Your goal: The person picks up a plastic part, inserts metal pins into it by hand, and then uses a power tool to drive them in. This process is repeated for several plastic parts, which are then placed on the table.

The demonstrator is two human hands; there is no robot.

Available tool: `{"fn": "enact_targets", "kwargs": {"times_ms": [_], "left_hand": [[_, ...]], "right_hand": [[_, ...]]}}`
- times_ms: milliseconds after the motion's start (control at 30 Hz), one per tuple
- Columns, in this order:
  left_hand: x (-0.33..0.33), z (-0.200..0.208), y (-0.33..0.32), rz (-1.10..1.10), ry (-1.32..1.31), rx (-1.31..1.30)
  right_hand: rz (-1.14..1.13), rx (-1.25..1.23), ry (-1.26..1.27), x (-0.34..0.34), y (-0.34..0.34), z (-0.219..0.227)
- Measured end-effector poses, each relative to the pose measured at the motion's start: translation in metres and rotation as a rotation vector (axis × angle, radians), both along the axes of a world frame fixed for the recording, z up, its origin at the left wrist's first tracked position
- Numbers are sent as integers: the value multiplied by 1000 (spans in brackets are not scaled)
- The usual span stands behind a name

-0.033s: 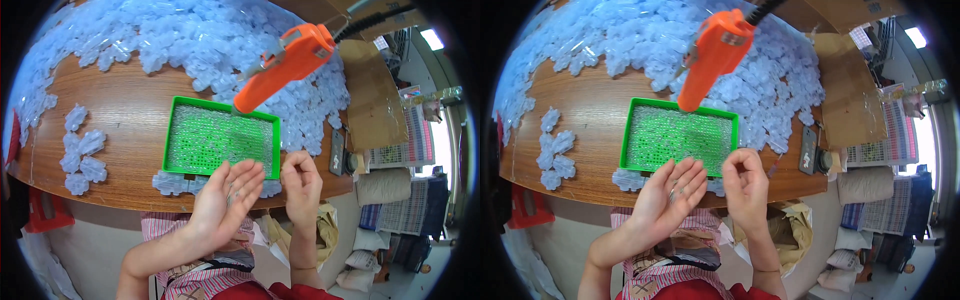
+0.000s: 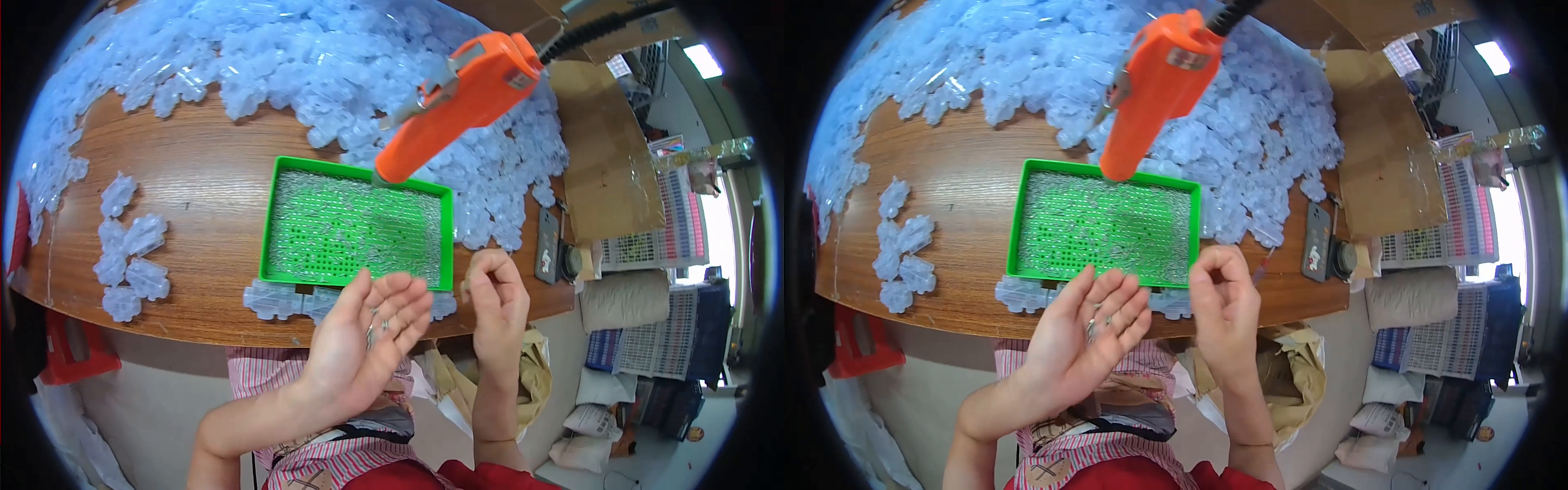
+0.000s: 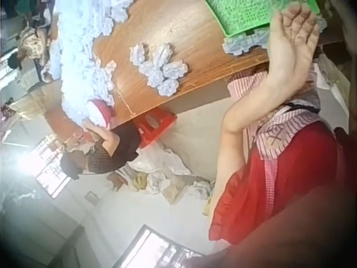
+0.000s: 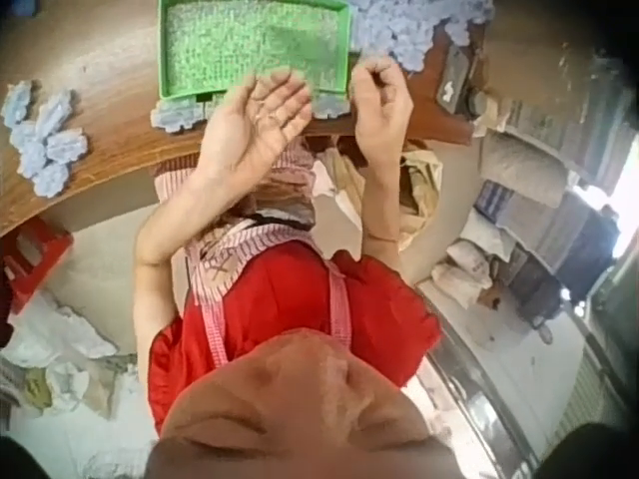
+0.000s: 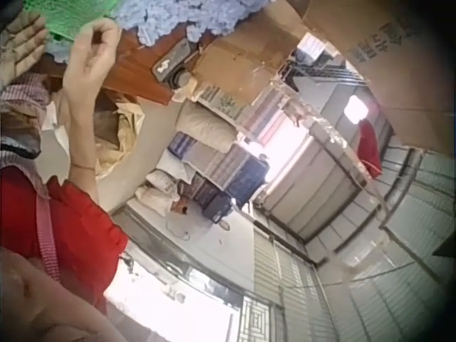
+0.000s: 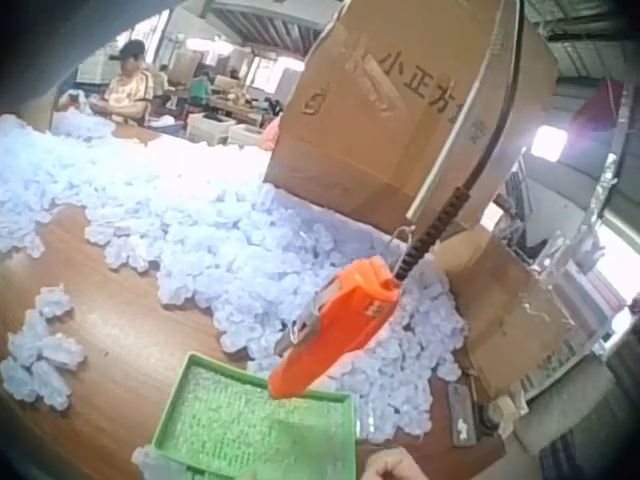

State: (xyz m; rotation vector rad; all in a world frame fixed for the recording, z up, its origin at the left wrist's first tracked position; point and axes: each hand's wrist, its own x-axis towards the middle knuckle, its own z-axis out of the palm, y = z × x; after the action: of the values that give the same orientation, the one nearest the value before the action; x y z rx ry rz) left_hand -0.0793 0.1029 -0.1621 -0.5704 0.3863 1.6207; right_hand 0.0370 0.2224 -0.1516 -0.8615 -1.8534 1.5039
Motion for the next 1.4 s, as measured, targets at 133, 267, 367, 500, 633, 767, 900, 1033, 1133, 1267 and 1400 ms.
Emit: {"fn": "enact_targets", "kwargs": {"times_ms": [133,267,367,500,633,767,900,1033,1133,1267,1400], "left_hand": [[13,-33,-6,56,-4,-24],[40,-44,-13,-99,-21,-62],[54,-45,-8,-239,-25,-198],[63,-51,1,-326,-20,-54],[72,-69,12,-277,-13,-21],[76,-74,19,-137,-59,-18],[76,-71,21,-101,-111,-5],[76,-70,21,-95,-113,-12],[75,-73,20,-95,-121,-24],[70,-70,18,-118,-74,122],[59,-56,18,-130,-46,132]], "right_hand": [[-90,43,-91,42,10,-25],[-120,122,-226,70,6,-62],[-128,110,-241,80,3,-84],[-121,126,-187,79,5,-93],[-123,141,-208,80,6,-95],[-119,179,-235,79,6,-95],[-125,189,-254,79,7,-94],[-117,179,-254,80,6,-93],[-162,58,-123,76,4,-95],[-288,13,-35,72,-2,-81],[-81,494,-269,73,-16,-41]]}}
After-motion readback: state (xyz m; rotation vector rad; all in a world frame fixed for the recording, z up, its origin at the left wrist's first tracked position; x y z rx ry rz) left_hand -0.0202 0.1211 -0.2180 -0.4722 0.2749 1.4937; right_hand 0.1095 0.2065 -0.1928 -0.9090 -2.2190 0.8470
